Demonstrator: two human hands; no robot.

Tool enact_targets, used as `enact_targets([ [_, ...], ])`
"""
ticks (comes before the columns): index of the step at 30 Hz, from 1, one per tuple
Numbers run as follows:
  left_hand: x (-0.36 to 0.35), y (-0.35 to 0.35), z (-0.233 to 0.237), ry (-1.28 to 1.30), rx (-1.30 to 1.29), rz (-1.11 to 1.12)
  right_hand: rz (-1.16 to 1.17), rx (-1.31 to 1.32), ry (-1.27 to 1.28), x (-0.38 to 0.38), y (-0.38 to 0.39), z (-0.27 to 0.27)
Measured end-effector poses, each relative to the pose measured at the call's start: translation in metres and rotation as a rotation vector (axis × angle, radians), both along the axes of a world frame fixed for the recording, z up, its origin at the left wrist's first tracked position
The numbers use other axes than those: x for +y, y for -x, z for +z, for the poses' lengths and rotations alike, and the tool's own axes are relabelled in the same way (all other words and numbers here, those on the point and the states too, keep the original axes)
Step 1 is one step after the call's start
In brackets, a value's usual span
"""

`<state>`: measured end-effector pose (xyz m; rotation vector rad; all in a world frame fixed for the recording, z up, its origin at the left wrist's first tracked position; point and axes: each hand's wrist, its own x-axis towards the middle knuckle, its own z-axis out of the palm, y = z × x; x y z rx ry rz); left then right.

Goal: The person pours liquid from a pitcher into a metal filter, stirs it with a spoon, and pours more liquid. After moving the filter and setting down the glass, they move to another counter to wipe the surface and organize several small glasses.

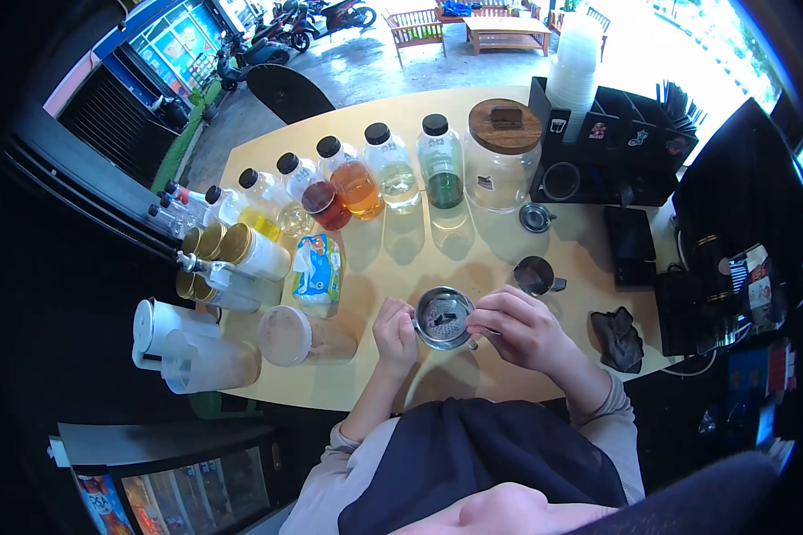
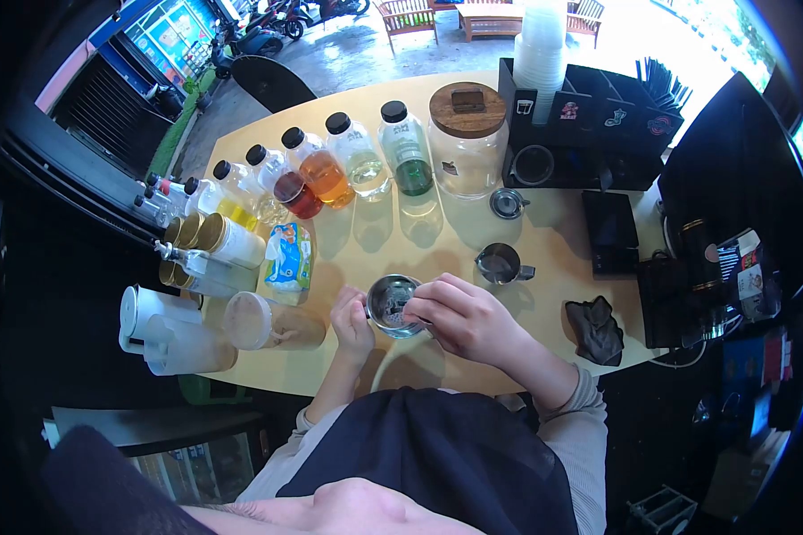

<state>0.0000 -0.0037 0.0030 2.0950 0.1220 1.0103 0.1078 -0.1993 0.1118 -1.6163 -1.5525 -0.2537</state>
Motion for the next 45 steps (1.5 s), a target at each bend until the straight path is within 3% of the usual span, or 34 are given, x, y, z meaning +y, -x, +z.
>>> enact_targets([
  [6, 0.0, 0.0, 0.002, -0.006, -0.004, -0.011, 0.245, -0.116, -0.012, -0.001, 0.01, -0.005],
  [14, 0.002, 0.001, 0.0, -0.019, 0.015, -0.026, 0.121, -0.258, 0.024, -0.009, 0.011, -0.012],
  [23, -0.001, 0.0, 0.004, -0.027, 0.006, -0.024, 0.327, -0.036, -0.034, 0.003, 0.02, -0.019],
  [26, 0.0, -0.001, 0.002, -0.047, -0.02, -0.025, 0.268, -0.028, 0.036, -0.002, 0.011, -0.015],
  [32, -0.003, -0.001, 0.003, -0.025, -0.021, -0.012, 0.096, 0.062, -0.11, 0.001, 0.012, -0.031],
  [34, -0.002, -0.001, 0.004, -0.019, -0.017, -0.007, 0.145, 0.345, -0.166, 0.005, 0.012, -0.038],
  [40, -0.002, 0.0, 0.003, -0.02, -0.009, -0.005, 0.276, 0.385, -0.173, -0.003, 0.006, -0.037],
  [45, -0.001, -0.001, 0.001, -0.022, -0.006, -0.005, 0.195, 0.242, -0.185, 0.012, 0.001, -0.036],
])
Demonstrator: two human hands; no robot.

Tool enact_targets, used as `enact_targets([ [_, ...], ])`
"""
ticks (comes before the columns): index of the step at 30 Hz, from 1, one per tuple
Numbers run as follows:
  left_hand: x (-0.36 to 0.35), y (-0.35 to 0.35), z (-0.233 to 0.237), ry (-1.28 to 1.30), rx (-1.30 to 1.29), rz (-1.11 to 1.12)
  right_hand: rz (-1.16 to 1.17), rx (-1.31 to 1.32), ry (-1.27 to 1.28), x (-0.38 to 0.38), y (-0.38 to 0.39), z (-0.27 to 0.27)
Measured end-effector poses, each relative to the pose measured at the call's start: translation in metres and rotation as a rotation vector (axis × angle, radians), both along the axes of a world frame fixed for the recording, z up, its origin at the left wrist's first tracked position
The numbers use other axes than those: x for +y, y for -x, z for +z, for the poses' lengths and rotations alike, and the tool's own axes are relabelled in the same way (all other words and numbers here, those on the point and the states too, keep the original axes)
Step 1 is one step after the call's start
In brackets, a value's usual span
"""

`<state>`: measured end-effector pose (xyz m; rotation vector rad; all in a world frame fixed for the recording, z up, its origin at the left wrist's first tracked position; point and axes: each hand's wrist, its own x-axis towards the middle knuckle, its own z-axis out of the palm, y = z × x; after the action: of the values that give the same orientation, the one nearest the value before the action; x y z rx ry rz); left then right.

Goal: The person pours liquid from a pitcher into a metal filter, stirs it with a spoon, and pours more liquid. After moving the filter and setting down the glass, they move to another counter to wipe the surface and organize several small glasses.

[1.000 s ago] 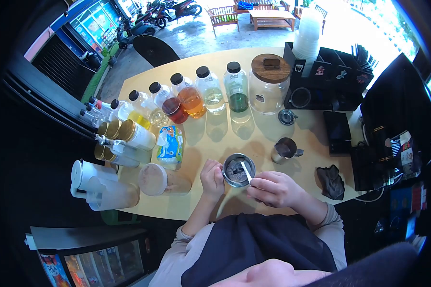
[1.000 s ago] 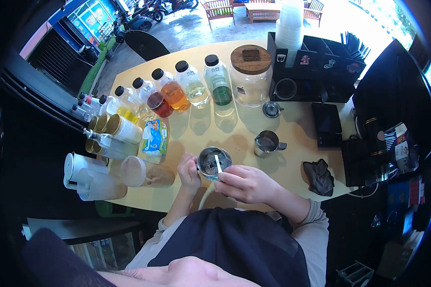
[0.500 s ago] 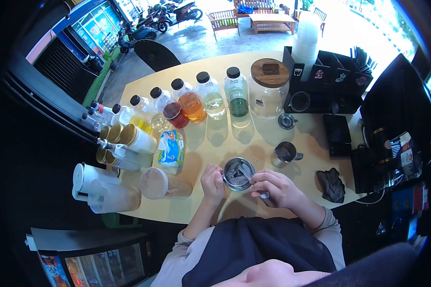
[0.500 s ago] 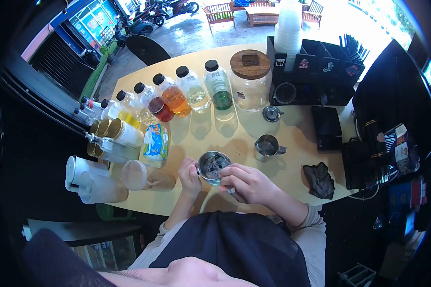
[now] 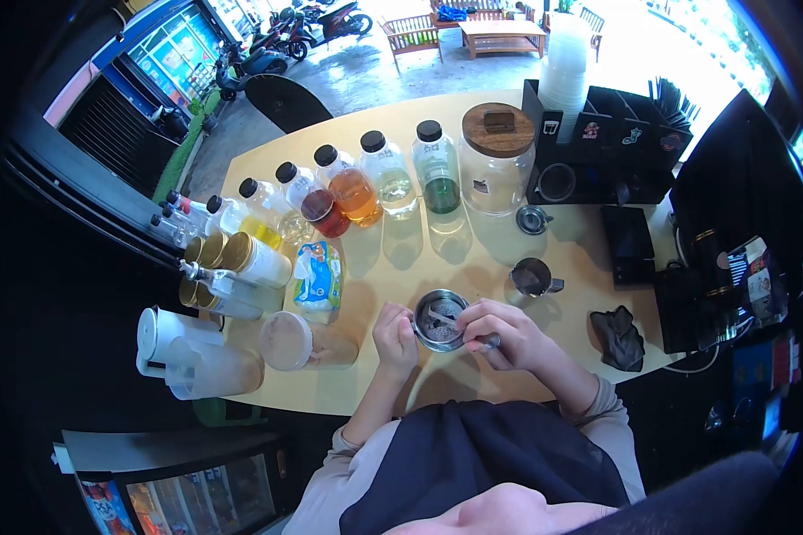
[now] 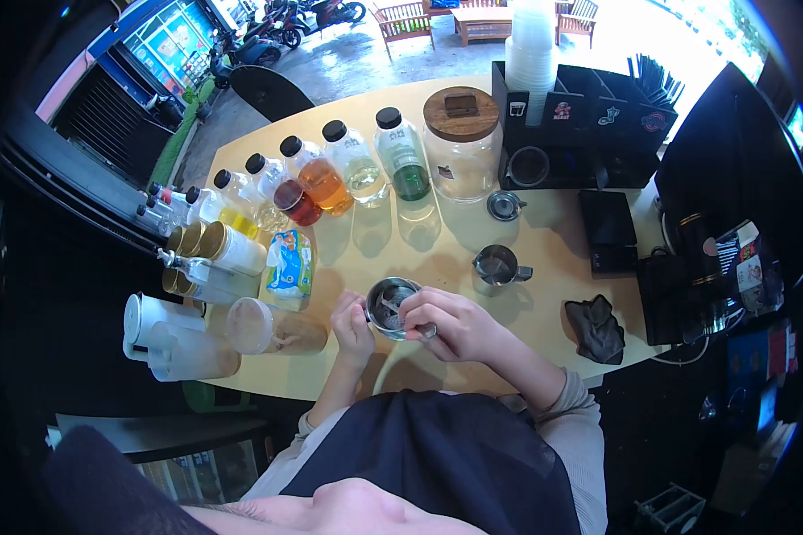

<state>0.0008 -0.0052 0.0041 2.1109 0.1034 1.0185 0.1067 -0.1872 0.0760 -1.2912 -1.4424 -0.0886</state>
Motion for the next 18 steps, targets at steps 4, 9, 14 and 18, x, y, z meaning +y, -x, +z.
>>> enact_targets([
  [4, 0.0, 0.001, 0.001, -0.021, 0.01, 0.001, -0.109, -0.257, 0.001, 0.002, -0.003, 0.01],
  [9, 0.001, 0.001, 0.002, -0.014, 0.021, 0.0, -0.099, -0.428, 0.048, -0.001, 0.0, 0.018],
  [14, 0.0, 0.001, 0.001, -0.005, 0.002, -0.004, -0.11, -0.433, 0.047, -0.002, 0.004, 0.02],
  [18, 0.0, 0.001, 0.002, -0.011, 0.001, -0.002, -0.257, -0.309, -0.024, -0.001, 0.001, 0.013],
])
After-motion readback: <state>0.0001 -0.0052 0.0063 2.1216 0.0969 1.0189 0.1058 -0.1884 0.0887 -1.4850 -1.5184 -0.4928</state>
